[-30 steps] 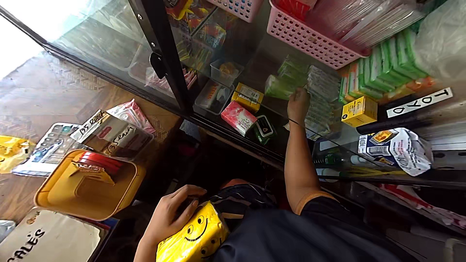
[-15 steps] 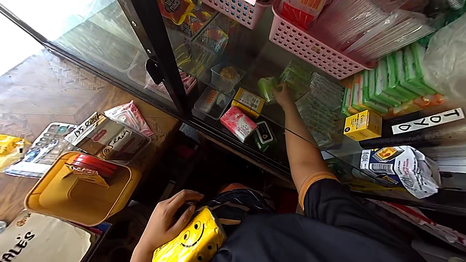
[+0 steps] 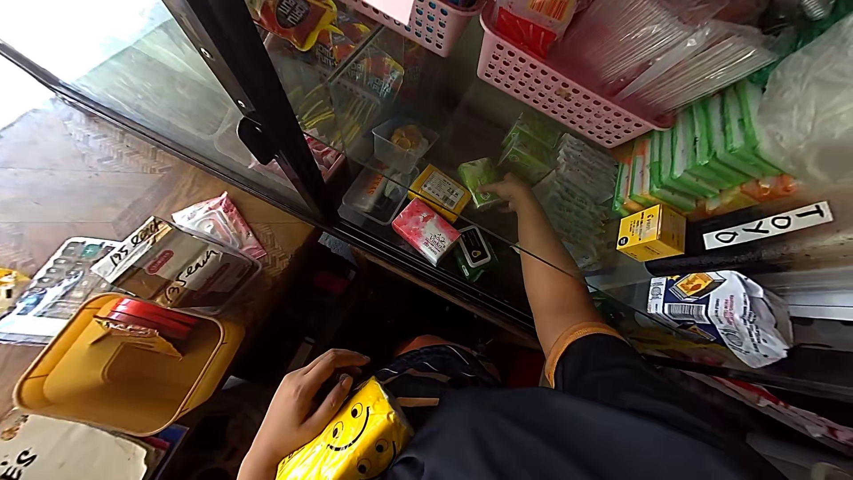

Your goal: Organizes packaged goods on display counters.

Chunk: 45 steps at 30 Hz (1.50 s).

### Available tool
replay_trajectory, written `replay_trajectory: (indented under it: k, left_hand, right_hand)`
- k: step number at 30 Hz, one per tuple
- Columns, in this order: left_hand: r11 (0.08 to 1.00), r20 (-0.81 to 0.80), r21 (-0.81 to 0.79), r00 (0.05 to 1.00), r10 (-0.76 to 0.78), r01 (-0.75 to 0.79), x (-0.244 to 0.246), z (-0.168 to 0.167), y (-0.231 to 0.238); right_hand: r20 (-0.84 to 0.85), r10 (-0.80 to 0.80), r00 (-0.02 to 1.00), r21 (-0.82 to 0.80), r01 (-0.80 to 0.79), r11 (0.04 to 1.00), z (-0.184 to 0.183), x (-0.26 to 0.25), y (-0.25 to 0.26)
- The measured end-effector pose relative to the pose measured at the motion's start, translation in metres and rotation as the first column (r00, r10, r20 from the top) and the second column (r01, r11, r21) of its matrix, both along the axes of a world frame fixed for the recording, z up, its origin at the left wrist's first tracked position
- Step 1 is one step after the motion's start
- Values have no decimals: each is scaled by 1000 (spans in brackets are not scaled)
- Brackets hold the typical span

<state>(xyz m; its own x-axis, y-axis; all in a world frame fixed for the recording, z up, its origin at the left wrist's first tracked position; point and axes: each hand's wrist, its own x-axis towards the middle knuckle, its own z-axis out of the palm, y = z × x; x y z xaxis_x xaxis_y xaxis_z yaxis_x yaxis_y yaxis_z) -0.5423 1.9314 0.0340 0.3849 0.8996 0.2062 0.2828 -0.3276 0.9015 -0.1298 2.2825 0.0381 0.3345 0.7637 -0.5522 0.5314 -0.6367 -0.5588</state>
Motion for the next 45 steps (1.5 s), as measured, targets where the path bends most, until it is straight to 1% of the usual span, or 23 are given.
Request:
replay_trajectory:
  k: [3,5,7,9,10,12,16,17,18,19,20,21,22,24,25,27,31,33,34,36,38,41,45]
  left_hand:
    - [1000,-6,4,1000,-10,10,3,-1,3]
    - [1000,-13,11,1000,-21,21,5,-2,5]
    - [999,-10,12,999,-32,32,7,-2,5]
    - [999,-10,9,999,-35,35,8,-4,5]
    - [999,-14,10,999,-36,36,9,-5,5]
    - [999,-17,5,999,-45,45,11,-4,4]
    - [999,-17,3,998,-53,53,12,-2,2]
    - [999,-14,4,999,-50,50,11,-3,1]
    - [999,-12,4,999,-47,47,11,-4,1]
    - [999,-7,1,999,-43,43,11,-5,-1]
    - [999,-2,-1,999,-40,40,11,-5,-2]
    - [999,3,-1,999,-35,35,10,-6,-3]
    - [999,6,-1,999,-32,32,10,-7,-5]
    - [1000,5,1,1000,-25,25,9,-6,-7]
    - [1000,4,-2,1000,-21,21,9,-5,-8]
    - [1000,3,-11,1000,-5,5,8,-4,-10]
    - [998,-27,-50,999,35,-36,11,-3,-17]
    - [997,-42,-52,998,56,-58,11,-1,-20]
    - [996,-45,-46,996,71,-73,8,1,-21]
    - [991,-50,-39,991,123,-125,5,1,-21]
    - [986,-59,-44,986,155,-158,8,-1,-22]
    - [989,-42,-45,990,138,-140,15,-2,-18]
    - [988,-52,-26,987,150,-151,16,1,-12]
  right_hand:
    - [-104,-130,986,105,141,984,-8,-12,-11]
    - [-268,-239,933,182,293,939,-13,-12,-23]
    - [-562,-314,765,246,517,820,-23,-10,-34]
    - [-837,-246,489,212,704,678,-38,-11,-41]
    - [-893,-222,392,173,754,634,-45,-11,-44]
    - [-894,-300,334,109,809,577,-49,-16,-53]
    - [-760,-504,410,122,851,510,-29,-33,-69]
    - [-699,-502,510,206,815,541,-24,-36,-73]
    - [-578,-463,672,347,715,607,-20,-39,-75]
    - [-366,-378,851,507,523,686,-16,-37,-76]
    - [-63,-267,962,622,247,743,-11,-33,-73]
    - [216,-154,964,646,-23,763,-7,-28,-69]
    - [437,-43,898,587,-249,770,-6,-22,-63]
    - [620,188,761,366,-493,790,-10,-13,-50]
    - [621,273,735,278,-532,800,-14,-10,-41]
    - [605,280,746,289,-533,796,-20,-4,-26]
    - [673,55,737,515,-521,680,-22,14,6]
    - [721,-102,685,590,-530,609,-16,16,1]
    - [725,-131,676,595,-520,612,-12,8,-11]
    - [707,22,707,468,-490,735,-5,-9,-31]
    - [618,185,764,289,-440,850,-15,-9,-36]
    - [600,163,783,235,-367,900,-30,12,-22]
    - [611,152,777,154,-305,940,-3,-3,-14]
